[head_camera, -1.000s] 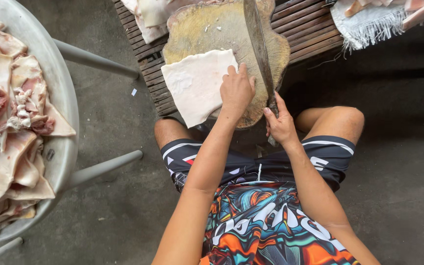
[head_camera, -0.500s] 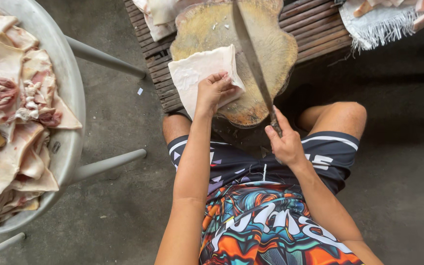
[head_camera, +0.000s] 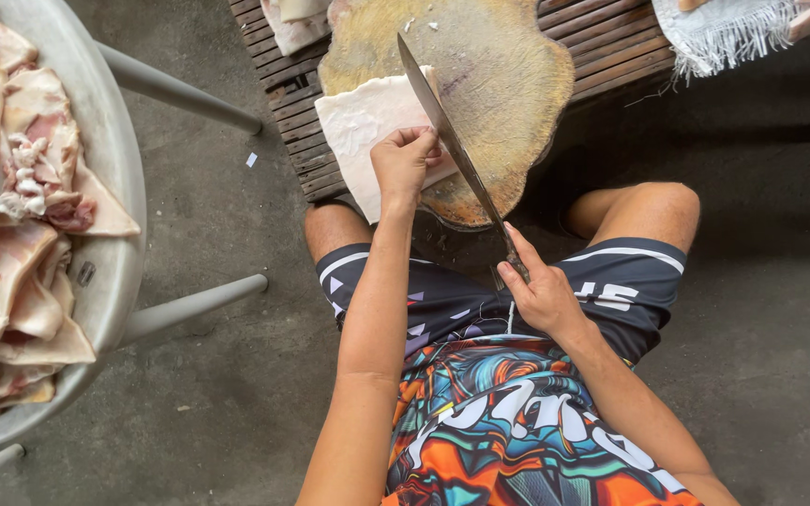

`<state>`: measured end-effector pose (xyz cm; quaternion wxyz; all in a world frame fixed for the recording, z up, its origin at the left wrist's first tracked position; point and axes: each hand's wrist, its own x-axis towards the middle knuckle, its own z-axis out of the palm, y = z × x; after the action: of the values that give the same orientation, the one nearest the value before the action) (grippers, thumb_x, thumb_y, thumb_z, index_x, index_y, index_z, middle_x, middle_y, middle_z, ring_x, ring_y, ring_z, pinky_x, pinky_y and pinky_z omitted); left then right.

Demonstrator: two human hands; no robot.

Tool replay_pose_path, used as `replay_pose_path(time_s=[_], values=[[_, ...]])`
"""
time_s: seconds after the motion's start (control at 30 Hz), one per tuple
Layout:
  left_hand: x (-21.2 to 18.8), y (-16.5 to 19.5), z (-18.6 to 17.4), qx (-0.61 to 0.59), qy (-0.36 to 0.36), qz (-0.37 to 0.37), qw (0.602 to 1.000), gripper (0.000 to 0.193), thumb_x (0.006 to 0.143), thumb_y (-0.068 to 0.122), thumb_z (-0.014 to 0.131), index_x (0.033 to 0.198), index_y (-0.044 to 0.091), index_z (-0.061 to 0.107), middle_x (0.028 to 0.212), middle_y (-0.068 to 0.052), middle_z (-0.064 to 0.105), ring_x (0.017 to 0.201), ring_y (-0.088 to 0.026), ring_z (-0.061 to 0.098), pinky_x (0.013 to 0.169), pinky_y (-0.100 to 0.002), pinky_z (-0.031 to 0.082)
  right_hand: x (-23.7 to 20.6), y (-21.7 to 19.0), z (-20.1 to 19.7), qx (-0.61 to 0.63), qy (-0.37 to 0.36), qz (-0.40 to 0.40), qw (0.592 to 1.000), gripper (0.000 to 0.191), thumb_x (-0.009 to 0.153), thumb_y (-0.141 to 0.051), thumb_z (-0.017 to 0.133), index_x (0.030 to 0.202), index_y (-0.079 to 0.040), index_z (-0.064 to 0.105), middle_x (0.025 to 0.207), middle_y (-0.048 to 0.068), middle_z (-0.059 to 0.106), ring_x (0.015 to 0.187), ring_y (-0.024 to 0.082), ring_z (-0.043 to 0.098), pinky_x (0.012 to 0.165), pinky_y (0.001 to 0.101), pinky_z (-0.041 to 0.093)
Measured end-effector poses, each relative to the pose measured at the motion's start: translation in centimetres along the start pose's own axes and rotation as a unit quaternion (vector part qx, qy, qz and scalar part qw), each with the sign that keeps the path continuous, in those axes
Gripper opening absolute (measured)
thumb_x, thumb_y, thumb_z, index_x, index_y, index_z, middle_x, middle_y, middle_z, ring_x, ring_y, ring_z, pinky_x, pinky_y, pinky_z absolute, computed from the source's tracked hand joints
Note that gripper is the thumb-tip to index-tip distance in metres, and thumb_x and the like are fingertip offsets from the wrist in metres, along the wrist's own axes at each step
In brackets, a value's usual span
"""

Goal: The person slices pieces of raw pork skin into smaller rectangular strips using a large knife on a wooden cutting board, picking new pieces from a pile and moving finished slices to the side.

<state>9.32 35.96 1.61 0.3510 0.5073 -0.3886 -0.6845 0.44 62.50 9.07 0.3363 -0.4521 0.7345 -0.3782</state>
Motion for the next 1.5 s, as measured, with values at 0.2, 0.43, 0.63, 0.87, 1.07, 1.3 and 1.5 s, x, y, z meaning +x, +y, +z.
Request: replay_pose_path(time_s=[0.2,0.43,0.63,0.87,1.07,1.3,1.5], values=[[0.0,-1.0,-0.6,-0.020,-0.009,-0.014,1.000,0.012,0.087,0.006,0.077,0.089,-0.004,0.072,0.078,-0.008,0.071,0.063,-0.013,0.068,0.059,-0.029,0.062,4.3,1.3,2.5,-0.006,-0.010,-0.008,1.000,0.061,0.106,-0.025,0.062,0.162,-0.015,0.039,0.103,0.025,0.072,0.097,0.040,0.069,0.083,0.0407,0.054],[-1.6,-1.9,-1.7,-0.068,-0.015,0.054,0.996,0.027,0.094,0.013,0.075,0.112,-0.007,0.076,0.086,-0.009,0.074,0.069,-0.013,0.066,0.064,-0.026,0.058,2.4,-1.1,3.7,0.072,-0.019,0.109,0.991,0.061,0.100,-0.020,0.061,0.159,-0.016,0.044,0.062,0.007,0.058,0.049,0.010,0.054,0.048,0.0296,0.048],[-3.5,0.1,-4.4,-0.134,0.004,0.098,0.986,0.024,0.098,0.012,0.072,0.111,-0.008,0.073,0.092,-0.011,0.075,0.079,-0.014,0.072,0.074,-0.028,0.063,2.7,-4.7,4.7,0.164,-0.033,0.073,0.983,0.064,0.102,-0.013,0.058,0.162,-0.012,0.037,0.064,-0.001,0.053,0.047,0.007,0.050,0.044,0.0249,0.045],[-2.2,4.1,-7.9,0.272,0.062,0.291,0.915,0.039,0.086,0.007,0.076,0.124,-0.001,0.073,0.104,-0.015,0.069,0.093,-0.023,0.069,0.072,-0.030,0.058,4.8,-7.5,2.5,0.178,-0.007,0.001,0.984,0.064,0.105,-0.007,0.057,0.164,-0.010,0.033,0.076,-0.001,0.055,0.055,0.006,0.050,0.049,0.0232,0.047],[-2.5,0.8,-1.2,0.599,-0.026,0.240,0.763,0.020,0.095,0.012,0.067,0.111,-0.001,0.068,0.120,-0.020,0.060,0.090,-0.027,0.067,0.074,-0.033,0.060,4.3,-6.0,0.1,0.203,0.004,0.019,0.979,0.065,0.107,-0.007,0.055,0.167,-0.011,0.030,0.085,-0.001,0.055,0.064,0.006,0.051,0.052,0.0237,0.050],[-5.5,3.4,-3.6,0.359,0.014,0.275,0.892,0.013,0.090,0.006,0.072,0.103,0.006,0.072,0.098,-0.014,0.067,0.089,-0.029,0.069,0.080,-0.040,0.058,2.7,-5.6,3.0,0.227,-0.011,0.068,0.971,0.068,0.103,-0.006,0.056,0.166,-0.012,0.032,0.080,0.000,0.054,0.058,0.007,0.050,0.050,0.0242,0.049],[-9.6,14.0,-13.3,0.302,0.179,0.405,0.844,0.007,0.093,0.012,0.078,0.097,0.008,0.075,0.094,-0.006,0.067,0.088,-0.020,0.066,0.080,-0.033,0.055,4.1,-7.7,4.3,0.229,-0.052,0.044,0.971,0.066,0.102,-0.005,0.057,0.164,-0.012,0.035,0.084,0.000,0.057,0.060,0.007,0.052,0.051,0.0245,0.049]])
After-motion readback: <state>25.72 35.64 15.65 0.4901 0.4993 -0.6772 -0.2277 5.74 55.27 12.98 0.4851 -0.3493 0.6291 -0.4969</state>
